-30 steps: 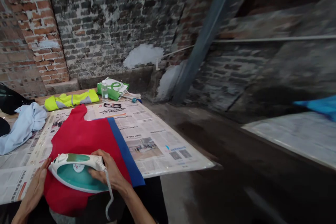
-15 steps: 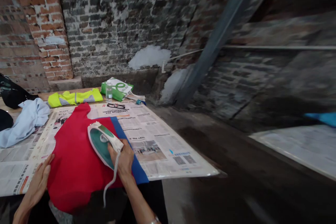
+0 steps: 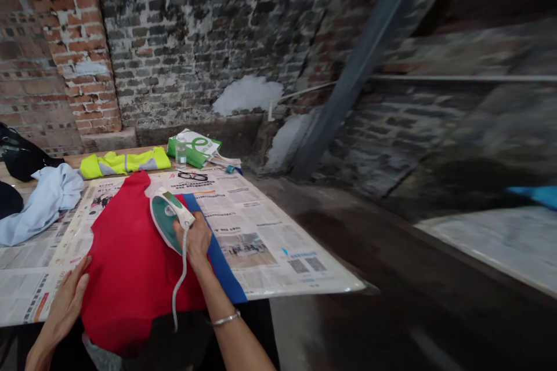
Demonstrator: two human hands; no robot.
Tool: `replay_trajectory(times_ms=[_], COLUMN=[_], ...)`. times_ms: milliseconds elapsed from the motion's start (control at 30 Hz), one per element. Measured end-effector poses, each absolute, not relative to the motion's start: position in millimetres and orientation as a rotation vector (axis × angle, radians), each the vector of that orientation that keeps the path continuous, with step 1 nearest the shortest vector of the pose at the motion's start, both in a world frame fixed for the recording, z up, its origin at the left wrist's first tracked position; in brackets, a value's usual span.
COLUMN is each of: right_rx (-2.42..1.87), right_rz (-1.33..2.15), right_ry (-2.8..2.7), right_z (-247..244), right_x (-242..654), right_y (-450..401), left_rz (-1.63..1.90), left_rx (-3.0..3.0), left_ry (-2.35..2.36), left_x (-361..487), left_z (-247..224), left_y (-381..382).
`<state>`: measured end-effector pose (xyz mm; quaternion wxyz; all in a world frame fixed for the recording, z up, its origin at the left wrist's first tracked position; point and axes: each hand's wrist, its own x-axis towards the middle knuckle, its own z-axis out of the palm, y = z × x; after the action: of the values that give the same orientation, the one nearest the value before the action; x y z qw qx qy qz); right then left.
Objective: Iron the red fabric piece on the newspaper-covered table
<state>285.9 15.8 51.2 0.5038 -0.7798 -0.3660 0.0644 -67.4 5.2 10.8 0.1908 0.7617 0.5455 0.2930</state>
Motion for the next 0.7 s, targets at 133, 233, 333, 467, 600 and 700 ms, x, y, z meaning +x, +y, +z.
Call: replay_trajectory(times_ms=[133,233,333,467,600,700], right_rx=[-1.872,-1.781,-1.727,-1.676,-1.563,-1.517], right_rz=[0.167,0.176,0.204,0.216,0.342,0.464], right_ry=[-0.838,-0.827,-0.82,-0.746,-0.817,-0.842], right_z=[49,44,40,40,48,65], right_x=[284,279,271,263,280,313], right_y=[-16,-46,-70,-79,-68,-56], left_rz=[0.828,0.859,0.94,1.001,0.827,0.636], left_rx=[2.212,2.34,2.503,2.669,2.655,2.632], left_ry=[1.57,1.581,1.662,1.609,1.617,1.652], left_x=[-67,-65,-49,-4,35,37], left_z=[5,3,4,7,8,10], left_y=[5,4,3,4,20,38])
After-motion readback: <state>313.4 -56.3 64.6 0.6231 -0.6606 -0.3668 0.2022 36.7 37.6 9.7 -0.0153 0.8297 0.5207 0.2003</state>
